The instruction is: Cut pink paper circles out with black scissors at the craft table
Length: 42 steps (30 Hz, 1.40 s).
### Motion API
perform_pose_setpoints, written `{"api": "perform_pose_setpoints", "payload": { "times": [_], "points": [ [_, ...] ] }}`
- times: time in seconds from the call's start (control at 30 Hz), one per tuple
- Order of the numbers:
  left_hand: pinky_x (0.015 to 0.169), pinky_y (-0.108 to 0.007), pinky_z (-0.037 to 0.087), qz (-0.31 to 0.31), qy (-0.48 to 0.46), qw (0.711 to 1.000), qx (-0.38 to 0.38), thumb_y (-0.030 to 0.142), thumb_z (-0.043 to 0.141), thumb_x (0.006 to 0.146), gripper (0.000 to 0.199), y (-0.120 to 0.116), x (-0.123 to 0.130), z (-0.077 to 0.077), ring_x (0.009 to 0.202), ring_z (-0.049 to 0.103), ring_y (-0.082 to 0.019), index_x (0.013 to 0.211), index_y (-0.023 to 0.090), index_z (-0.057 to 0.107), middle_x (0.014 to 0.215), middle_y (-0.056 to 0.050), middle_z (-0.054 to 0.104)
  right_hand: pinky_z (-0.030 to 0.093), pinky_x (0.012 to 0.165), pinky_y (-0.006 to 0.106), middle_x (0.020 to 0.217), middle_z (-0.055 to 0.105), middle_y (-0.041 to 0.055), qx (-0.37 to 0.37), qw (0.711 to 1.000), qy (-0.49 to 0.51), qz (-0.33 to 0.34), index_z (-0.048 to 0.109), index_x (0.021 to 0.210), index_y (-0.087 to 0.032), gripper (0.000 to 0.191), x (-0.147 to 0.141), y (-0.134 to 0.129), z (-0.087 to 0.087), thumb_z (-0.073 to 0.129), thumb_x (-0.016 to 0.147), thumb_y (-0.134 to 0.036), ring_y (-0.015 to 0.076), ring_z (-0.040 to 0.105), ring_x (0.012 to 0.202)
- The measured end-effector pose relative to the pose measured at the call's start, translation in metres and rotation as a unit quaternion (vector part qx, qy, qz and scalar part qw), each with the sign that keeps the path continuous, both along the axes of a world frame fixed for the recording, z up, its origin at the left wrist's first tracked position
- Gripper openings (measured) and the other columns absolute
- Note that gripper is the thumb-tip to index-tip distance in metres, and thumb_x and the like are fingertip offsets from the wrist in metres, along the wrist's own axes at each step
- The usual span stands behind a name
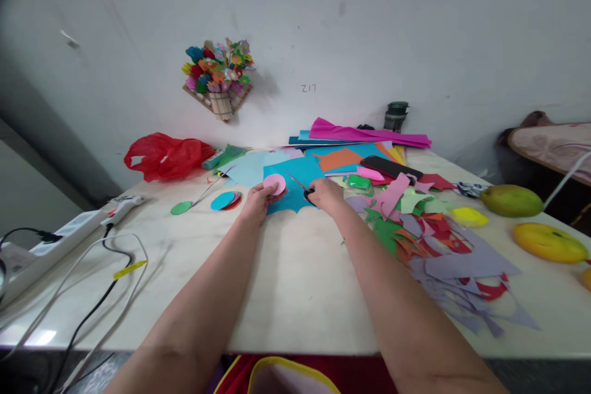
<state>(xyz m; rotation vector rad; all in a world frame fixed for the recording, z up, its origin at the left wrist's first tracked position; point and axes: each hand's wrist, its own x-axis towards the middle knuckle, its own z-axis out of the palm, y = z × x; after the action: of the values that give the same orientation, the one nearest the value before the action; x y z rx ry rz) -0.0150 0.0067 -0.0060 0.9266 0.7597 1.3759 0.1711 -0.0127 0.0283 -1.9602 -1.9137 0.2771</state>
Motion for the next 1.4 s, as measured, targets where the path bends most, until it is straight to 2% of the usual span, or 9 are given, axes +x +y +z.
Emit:
{"api": "perform_pose_setpoints", "payload": {
  "times": [0.07, 0.17, 0.27, 0.47, 0.73, 0.93, 1.13, 1.4],
  "points": [
    [0.081, -0.04, 0.053, -0.002, 0.0, 1.0, 0.0, 0.024, 0.081, 0.055, 0.035, 0.0, 0.0, 0.0, 0.075, 0.069, -0.026, 0.083, 0.007, 0.068, 0.078, -0.013, 0.071, 0.044, 0.052, 0.025, 0.084, 0.071, 0.0083, -0.018, 0.991, 0.134, 0.001, 0.07, 0.088, -0.02, 0.019, 0.001, 0.002, -0.001, 0.067, 0.072, -0.029, 0.022, 0.067, 0.074],
    [0.08, -0.04, 0.053, -0.005, -0.008, 1.0, 0.001, 0.024, 0.08, 0.056, 0.035, 0.0, 0.0, 0.0, 0.076, 0.069, -0.027, 0.084, 0.007, 0.068, 0.079, -0.013, 0.071, 0.033, 0.037, 0.02, 0.066, 0.065, 0.004, -0.066, 0.941, 0.331, 0.015, 0.065, 0.086, -0.017, 0.015, -0.001, 0.0, 0.0, 0.067, 0.074, -0.023, 0.0131, 0.058, 0.049],
    [0.081, -0.039, 0.053, -0.016, -0.013, 1.0, 0.002, 0.022, 0.08, 0.057, 0.034, 0.0, -0.001, -0.001, 0.079, 0.069, -0.026, 0.085, 0.006, 0.068, 0.08, -0.013, 0.071, 0.026, 0.032, 0.018, 0.057, 0.058, -0.0012, -0.07, 0.913, 0.399, 0.053, 0.061, 0.086, -0.016, 0.021, 0.0, -0.004, 0.002, 0.072, 0.072, -0.027, 0.0082, 0.05, 0.042],
    [0.078, -0.037, 0.055, -0.061, -0.003, 0.998, 0.018, 0.024, 0.08, 0.058, 0.034, 0.001, -0.001, -0.002, 0.079, 0.069, -0.026, 0.086, 0.007, 0.07, 0.087, -0.014, 0.072, 0.028, 0.032, 0.019, 0.061, 0.058, 0.0008, -0.107, 0.899, 0.398, 0.149, 0.055, 0.071, -0.016, 0.032, 0.008, -0.005, -0.001, 0.07, 0.073, -0.045, 0.0082, 0.052, 0.046],
    [0.084, -0.04, 0.054, -0.077, -0.01, 0.997, 0.019, 0.022, 0.08, 0.058, 0.032, 0.001, -0.001, -0.002, 0.085, 0.069, -0.027, 0.085, 0.007, 0.07, 0.088, -0.014, 0.072, 0.032, 0.035, 0.019, 0.062, 0.059, 0.0022, -0.138, 0.88, 0.394, 0.227, 0.053, 0.071, -0.016, 0.034, 0.011, -0.007, -0.003, 0.063, 0.077, -0.048, 0.0097, 0.055, 0.049],
    [0.083, -0.04, 0.053, -0.075, -0.011, 0.997, 0.024, 0.023, 0.081, 0.056, 0.034, 0.001, -0.002, -0.002, 0.083, 0.068, -0.027, 0.083, 0.006, 0.069, 0.085, -0.014, 0.071, 0.034, 0.036, 0.019, 0.063, 0.06, 0.0021, -0.16, 0.872, 0.392, 0.247, 0.054, 0.071, -0.016, 0.032, 0.01, -0.009, -0.001, 0.057, 0.08, -0.047, 0.0101, 0.056, 0.05],
    [0.084, -0.04, 0.052, -0.063, -0.018, 0.998, 0.022, 0.021, 0.082, 0.054, 0.034, 0.003, -0.001, -0.003, 0.086, 0.067, -0.027, 0.082, 0.006, 0.069, 0.082, -0.013, 0.071, 0.033, 0.035, 0.019, 0.062, 0.059, 0.0016, -0.157, 0.874, 0.392, 0.239, 0.052, 0.068, -0.016, 0.032, 0.008, -0.012, 0.002, 0.056, 0.081, -0.046, 0.0093, 0.054, 0.048],
    [0.081, -0.035, 0.052, -0.047, -0.034, 0.998, 0.013, 0.017, 0.081, 0.054, 0.031, 0.007, -0.001, -0.007, 0.076, 0.066, -0.02, 0.08, 0.006, 0.069, 0.081, -0.01, 0.07, 0.032, 0.035, 0.018, 0.06, 0.057, -0.0007, -0.136, 0.882, 0.376, 0.25, 0.051, 0.069, -0.017, 0.031, 0.004, -0.011, -0.002, 0.058, 0.08, -0.045, 0.0081, 0.052, 0.046]
  ]
}}
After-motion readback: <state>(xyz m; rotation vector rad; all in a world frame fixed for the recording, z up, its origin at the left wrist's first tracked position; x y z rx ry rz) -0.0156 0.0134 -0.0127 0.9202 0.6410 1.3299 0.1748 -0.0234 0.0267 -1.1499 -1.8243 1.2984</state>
